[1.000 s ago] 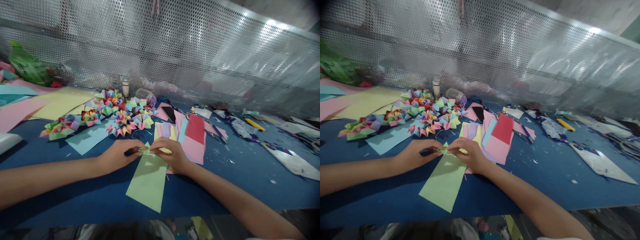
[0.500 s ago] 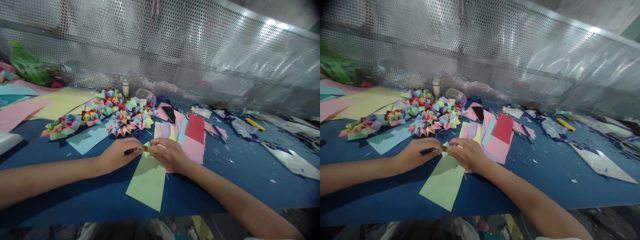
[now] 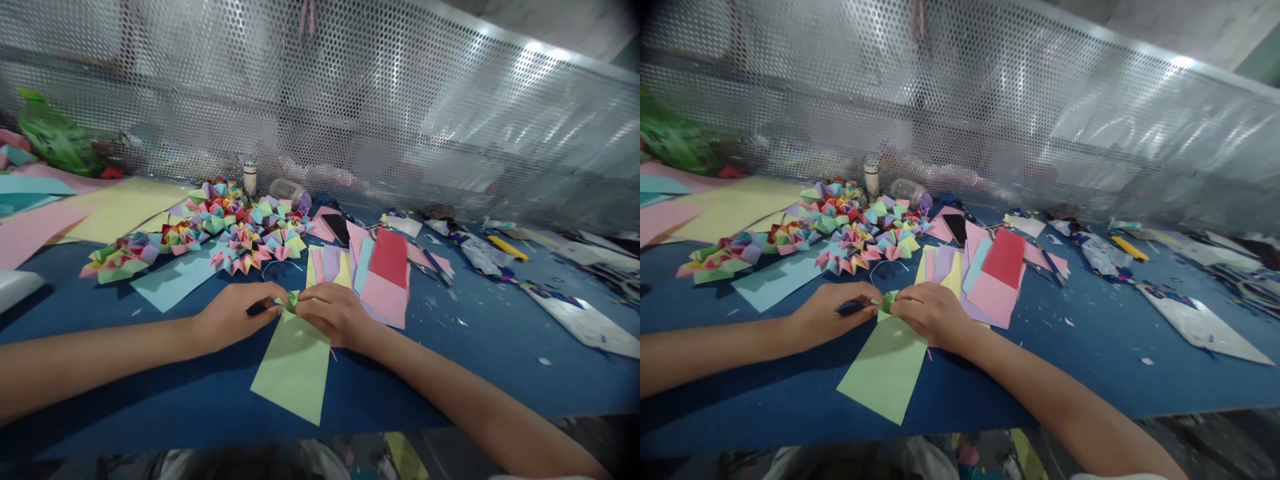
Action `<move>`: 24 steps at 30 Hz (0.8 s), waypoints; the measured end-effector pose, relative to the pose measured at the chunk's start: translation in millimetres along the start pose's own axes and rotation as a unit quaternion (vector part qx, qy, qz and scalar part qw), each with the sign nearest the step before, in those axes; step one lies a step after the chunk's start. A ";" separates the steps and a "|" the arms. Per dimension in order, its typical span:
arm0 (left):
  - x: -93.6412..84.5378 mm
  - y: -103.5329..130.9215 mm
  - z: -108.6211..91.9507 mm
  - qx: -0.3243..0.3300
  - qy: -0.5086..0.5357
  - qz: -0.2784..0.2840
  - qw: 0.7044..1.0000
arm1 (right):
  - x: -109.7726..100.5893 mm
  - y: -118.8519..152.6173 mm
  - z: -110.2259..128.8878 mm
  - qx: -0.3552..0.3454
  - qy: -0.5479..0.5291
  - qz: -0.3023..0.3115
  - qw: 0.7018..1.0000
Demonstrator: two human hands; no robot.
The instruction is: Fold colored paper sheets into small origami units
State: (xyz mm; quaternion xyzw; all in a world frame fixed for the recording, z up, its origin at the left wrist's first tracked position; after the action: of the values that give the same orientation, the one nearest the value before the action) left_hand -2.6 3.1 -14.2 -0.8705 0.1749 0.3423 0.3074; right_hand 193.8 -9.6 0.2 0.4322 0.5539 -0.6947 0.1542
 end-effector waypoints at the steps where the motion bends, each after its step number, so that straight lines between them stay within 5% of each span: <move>1: 0.5 0.1 0.5 -0.009 0.007 0.002 1.000 | 0.2 0.1 0.3 0.001 -0.003 0.004 1.000; 24: 2.1 2.1 -3.0 0.036 -0.013 0.020 0.999 | 5.0 -0.3 -0.5 0.057 -0.031 0.023 0.998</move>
State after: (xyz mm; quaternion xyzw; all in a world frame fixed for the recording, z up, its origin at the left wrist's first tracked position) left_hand -0.8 -0.7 -14.8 -0.8504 0.2006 0.3535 0.3341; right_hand 190.9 -7.7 -3.4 0.4313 0.4985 -0.7342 0.1623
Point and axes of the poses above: each hand's wrist, its own y-axis away from the middle knuckle, its own x-axis out of the palm, z = x × y, the point moved 2 cm from there along -y, towards the middle knuckle, and after that the axes turned 7 degrees about -z, right-handed, at the moved point
